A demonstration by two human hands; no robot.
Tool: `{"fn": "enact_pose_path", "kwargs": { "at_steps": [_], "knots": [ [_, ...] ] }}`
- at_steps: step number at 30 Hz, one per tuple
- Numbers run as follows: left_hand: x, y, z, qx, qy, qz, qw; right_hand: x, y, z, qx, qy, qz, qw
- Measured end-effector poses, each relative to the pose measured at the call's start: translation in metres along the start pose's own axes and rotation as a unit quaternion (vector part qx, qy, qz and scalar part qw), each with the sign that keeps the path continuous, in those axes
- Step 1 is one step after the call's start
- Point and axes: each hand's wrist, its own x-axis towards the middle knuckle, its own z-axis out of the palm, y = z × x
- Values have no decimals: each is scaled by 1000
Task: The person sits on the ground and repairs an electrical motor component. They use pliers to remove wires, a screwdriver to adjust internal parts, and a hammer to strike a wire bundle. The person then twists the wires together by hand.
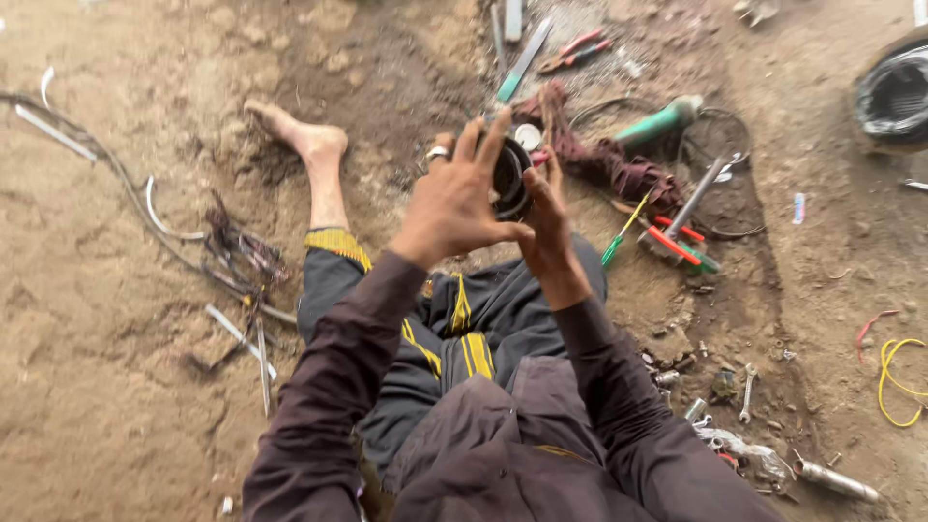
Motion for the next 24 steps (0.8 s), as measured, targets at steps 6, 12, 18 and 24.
{"fn": "enact_pose_path", "kwargs": {
  "at_steps": [6, 12, 18, 24],
  "knots": [
    [-27, -106, 11, -450, 165, -134, 867, 3, -28, -17, -89, 21, 85, 992],
    [-42, -105, 168, -245, 107, -6, 964, 1, -46, -31, -131, 41, 113, 984],
    [-11, -85, 242, -356, 41, -19, 933, -16, -40, -33, -166, 53, 132, 976],
    [-7, -74, 233, -330, 64, -10, 942, 2, -35, -13, -56, -57, 213, 974]
  ]
}}
